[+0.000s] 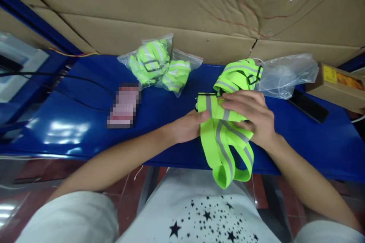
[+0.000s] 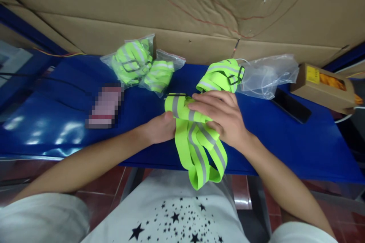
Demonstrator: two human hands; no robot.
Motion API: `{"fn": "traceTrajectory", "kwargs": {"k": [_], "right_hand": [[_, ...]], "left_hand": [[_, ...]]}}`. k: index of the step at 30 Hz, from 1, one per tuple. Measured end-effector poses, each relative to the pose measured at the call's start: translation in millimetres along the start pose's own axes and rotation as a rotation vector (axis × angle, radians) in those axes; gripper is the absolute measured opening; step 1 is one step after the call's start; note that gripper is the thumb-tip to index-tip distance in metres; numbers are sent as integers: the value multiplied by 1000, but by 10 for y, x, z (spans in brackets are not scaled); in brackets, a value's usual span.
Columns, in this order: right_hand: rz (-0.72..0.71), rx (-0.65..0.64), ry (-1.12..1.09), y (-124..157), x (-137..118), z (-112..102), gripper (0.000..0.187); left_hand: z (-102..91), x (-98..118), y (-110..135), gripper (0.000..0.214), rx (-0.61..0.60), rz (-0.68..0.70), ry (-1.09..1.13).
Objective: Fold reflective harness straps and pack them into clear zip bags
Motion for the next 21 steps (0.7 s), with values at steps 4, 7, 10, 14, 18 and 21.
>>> {"fn": "traceTrajectory", "kwargs": {"k": [4,7,10,14,18,21], "right_hand": [[22,-137,57,-12,46,99,48],[164,-97,-188,2,198,123,62],[364,-86,-676,61,365,265,64],[542,-331,-1225,142,253,664,58],[566,-363,-1436,155,107,850,65],[717,-280,-1550,211,167,939,55]], "left_hand": [[-66,44,-8,45,164,22,22],[-88,136,-3,53,228,63,25],[-115,346,30,58,260,186,6],[-108,581,44,58,185,256,-16],[-148,618,37,62,177,225,-4],[-177,556,23,65,190,180,13]]}}
Point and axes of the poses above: each hand's wrist, its own y-axis away from the middle knuckle, its own z-axis out of the palm, x = y × z, the point moved 7 cm from there along -y, towards the middle knuckle, and after that the axes turned 9 degrees about -x, right-handed, at the moved point
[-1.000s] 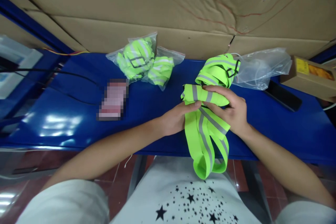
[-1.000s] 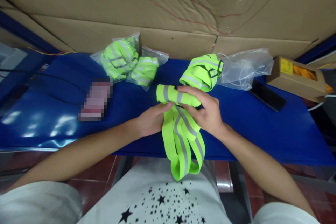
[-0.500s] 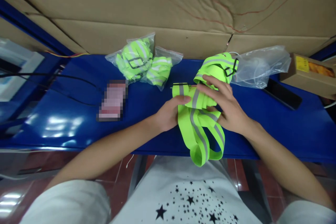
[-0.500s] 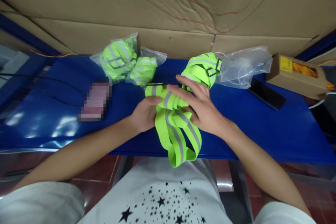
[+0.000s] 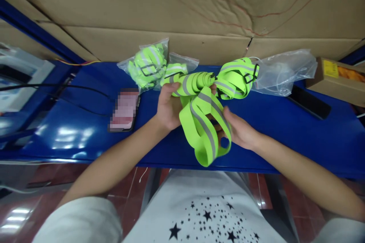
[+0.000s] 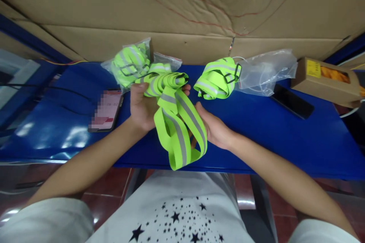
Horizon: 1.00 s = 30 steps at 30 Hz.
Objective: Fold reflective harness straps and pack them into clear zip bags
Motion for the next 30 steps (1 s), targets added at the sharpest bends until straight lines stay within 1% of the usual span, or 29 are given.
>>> {"fn": "traceTrajectory", "kwargs": {"k": [2,3,6,8,9,11,13,15,17,21,23,25,27,30], "right_hand": [[68,72,-49,-1,69,-59,47],[78,87,-28,-4,79,-69,42],[-7,43,181,-33,15,-10,28],[-76,22,337,-44,-37,44,18],[-101,29,388,-45,-57,57,16],[-116,34,434,-44,-77,69,22],[-95,26,446,-42,-81,68,26],[-60,8,460,-38,-81,61,27],[-30,-16,479,-32,-80,54,26],[31,-85,511,-8,-43,40,27],[64,-100,583,21,-35,31,27],[68,-112,670,55,-67,36,26],[44,-131,700,84,-123,46,26],[39,-164,653,99,-167,12,31]], "left_hand": [[-28,-12,2,68,27,19,-9],[-46,-14,7,69,50,29,-15],[-82,-68,35,76,109,-24,-29],[-70,-97,58,80,113,-63,-36],[-59,-97,68,81,110,-66,-41],[-46,-71,82,82,104,-50,-55],[-62,-18,89,81,117,-23,-81],[-99,62,89,79,144,11,-113],[-122,168,84,77,162,61,-140],[-68,441,96,68,121,190,-159],[-46,580,128,63,103,251,-160],[-49,675,158,61,94,285,-168],[-51,693,164,60,78,283,-182],[-11,604,128,59,45,259,-186]]}}
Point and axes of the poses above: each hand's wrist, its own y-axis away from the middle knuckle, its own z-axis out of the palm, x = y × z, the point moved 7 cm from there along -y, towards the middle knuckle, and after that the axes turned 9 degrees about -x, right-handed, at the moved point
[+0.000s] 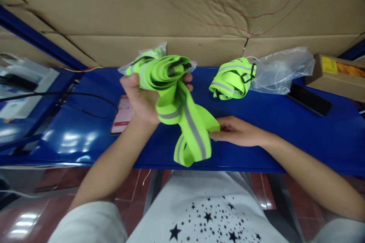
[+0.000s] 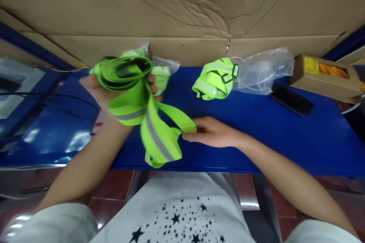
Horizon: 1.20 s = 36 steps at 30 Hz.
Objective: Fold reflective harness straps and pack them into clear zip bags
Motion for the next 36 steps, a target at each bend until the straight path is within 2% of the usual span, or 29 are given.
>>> {"fn": "traceTrajectory", "kwargs": {"k": [2,4,6,9,11,12,15,17,20,24,27,31,33,36], "right_hand": [[22,14,-14,6,45,-67,33],[43,92,5,20,85,-170,34],[39,251,41,64,76,-304,36],[-30,580,160,209,-66,-482,36],[-128,736,287,308,-228,-503,30],[-187,771,360,338,-310,-477,26],[-336,744,549,353,-477,-328,19],[-374,707,598,334,-494,-255,24],[-378,699,517,309,-438,-249,30],[-395,743,470,306,-420,-301,9],[-424,732,532,310,-466,-296,12],[-450,719,739,340,-552,-211,26],[-469,713,901,352,-601,-127,24],[-532,619,1099,331,-646,39,16]], "left_hand": [[70,-84,-7,55,-11,-19,7],[124,-150,-8,51,6,-29,-1],[151,-191,-5,50,30,-25,-11],[152,-256,4,56,47,-23,-10],[139,-327,10,59,49,-45,-11],[127,-362,14,60,58,-51,-17],[81,-453,25,65,105,-50,-53],[62,-513,31,71,127,-70,-70],[77,-563,38,75,110,-94,-84],[113,-572,54,70,70,-114,-119],[116,-584,53,66,71,-128,-82],[103,-580,41,61,107,-112,-31],[109,-581,43,57,114,-116,-24],[134,-584,56,46,100,-135,-16]]}}
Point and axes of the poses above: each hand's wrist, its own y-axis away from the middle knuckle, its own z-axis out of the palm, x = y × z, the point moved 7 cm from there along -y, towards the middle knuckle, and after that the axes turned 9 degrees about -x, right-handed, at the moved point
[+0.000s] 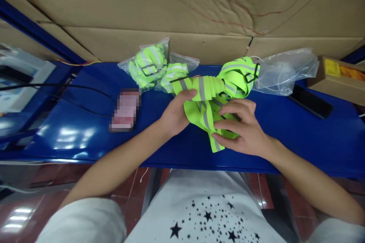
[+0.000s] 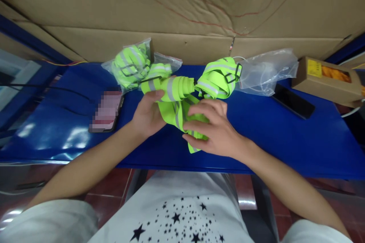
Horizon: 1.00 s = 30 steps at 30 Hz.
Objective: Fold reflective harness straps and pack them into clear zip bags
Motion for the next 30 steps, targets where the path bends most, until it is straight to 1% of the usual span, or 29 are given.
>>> {"fn": "traceTrajectory", "kwargs": {"k": [2,5,8,10,12,14,17,18,20,23,25,29,30], "right_hand": [[-75,-47,53,-3,-83,34,15],[-142,-125,137,-8,-192,87,8],[-199,-217,224,-10,-314,151,15],[-218,-238,291,-12,-366,174,17],[-208,-215,342,-16,-364,173,13],[-151,-186,346,-21,-300,163,13],[-5,-179,263,-17,-147,160,20],[58,-172,221,-11,-94,152,18],[186,-134,141,9,-6,115,9],[336,-47,70,43,74,32,22],[391,-3,64,55,104,-8,24],[468,44,-38,88,187,13,14],[480,50,-63,101,205,30,17]], "left_hand": [[16,-6,10,41,-21,-17,3],[28,-39,19,42,-44,-63,11],[23,-53,20,45,-43,-70,24],[13,-32,15,45,-40,-41,26],[-8,0,6,46,-32,-5,29],[-37,25,-6,47,-21,24,37],[-53,33,-20,42,-25,55,35],[-46,24,-21,40,-32,55,34],[-23,1,-19,36,-39,50,33],[4,-11,-5,38,-26,53,38],[14,-8,5,41,-21,54,39],[5,-26,23,44,-3,15,18],[-6,-27,27,45,11,7,7]]}}
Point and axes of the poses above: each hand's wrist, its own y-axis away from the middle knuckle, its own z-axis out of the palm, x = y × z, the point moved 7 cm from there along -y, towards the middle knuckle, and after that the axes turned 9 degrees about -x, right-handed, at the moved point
